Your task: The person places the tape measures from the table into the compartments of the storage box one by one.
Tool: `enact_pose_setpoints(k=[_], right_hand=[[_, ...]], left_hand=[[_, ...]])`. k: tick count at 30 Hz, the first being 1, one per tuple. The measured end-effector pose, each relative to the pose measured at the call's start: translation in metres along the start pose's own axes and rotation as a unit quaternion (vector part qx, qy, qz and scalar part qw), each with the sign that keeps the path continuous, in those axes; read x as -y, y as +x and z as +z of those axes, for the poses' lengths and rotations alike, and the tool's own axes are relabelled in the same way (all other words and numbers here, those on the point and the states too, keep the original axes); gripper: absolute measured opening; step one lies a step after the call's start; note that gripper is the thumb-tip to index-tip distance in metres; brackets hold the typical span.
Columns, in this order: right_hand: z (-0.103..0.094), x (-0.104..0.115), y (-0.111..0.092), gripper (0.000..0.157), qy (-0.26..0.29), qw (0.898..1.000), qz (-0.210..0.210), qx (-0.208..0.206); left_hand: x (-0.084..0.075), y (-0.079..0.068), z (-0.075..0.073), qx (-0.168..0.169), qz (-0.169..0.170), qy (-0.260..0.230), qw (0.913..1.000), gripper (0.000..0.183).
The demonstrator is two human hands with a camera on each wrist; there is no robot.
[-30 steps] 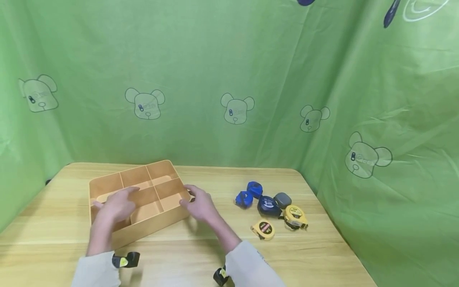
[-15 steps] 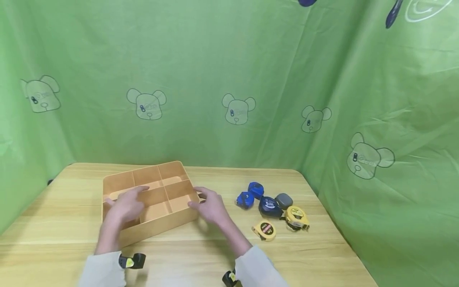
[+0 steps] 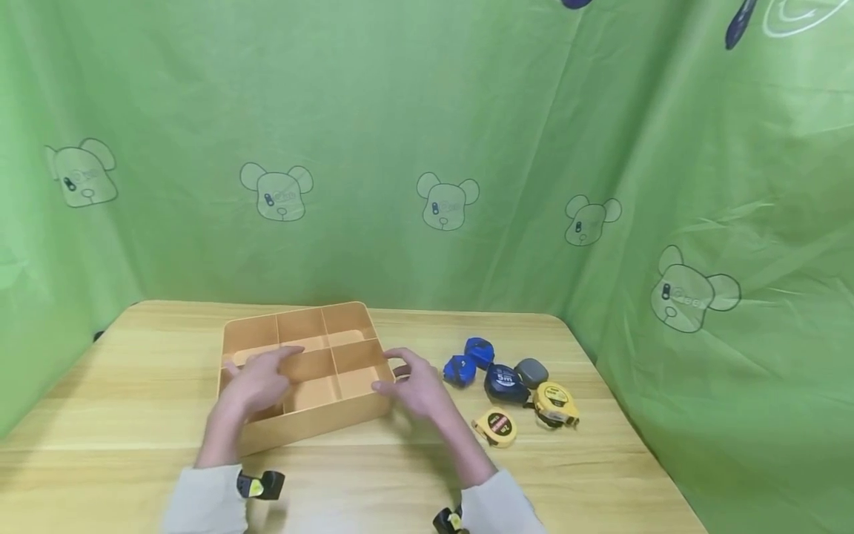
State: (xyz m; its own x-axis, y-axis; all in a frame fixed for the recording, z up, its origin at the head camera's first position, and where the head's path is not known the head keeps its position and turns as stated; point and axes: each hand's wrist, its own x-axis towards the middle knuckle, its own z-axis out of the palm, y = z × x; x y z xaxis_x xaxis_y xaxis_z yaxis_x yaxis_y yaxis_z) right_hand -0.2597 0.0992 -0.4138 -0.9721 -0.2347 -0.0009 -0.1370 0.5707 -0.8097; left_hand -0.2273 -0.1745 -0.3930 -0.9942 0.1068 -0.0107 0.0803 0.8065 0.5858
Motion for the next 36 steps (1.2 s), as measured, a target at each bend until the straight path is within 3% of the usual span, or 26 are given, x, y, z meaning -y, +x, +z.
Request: enact_pose_setpoints(k=[9,26,36], right_hand=[[-0.023,-0.009,-0.007,0.074,-0.042,0.999,-0.002,0.020],[-0.054,-0.013,-0.022,0.084,-0.074,0.995,0.037,0.058],[-0.061,-0.015,-0.024,0.088,-0.055,0.995,0.034,0.069]], left_hand=[[-0.012,0.007,0.016,0.000,0.018,-0.007,0.9998,0.074],[-0.033,0.009,0.033,0.011,0.041,-0.033,0.9985,0.066],[-0.037,0.009,0.037,0.021,0.048,-0.046,0.9976,0.062]])
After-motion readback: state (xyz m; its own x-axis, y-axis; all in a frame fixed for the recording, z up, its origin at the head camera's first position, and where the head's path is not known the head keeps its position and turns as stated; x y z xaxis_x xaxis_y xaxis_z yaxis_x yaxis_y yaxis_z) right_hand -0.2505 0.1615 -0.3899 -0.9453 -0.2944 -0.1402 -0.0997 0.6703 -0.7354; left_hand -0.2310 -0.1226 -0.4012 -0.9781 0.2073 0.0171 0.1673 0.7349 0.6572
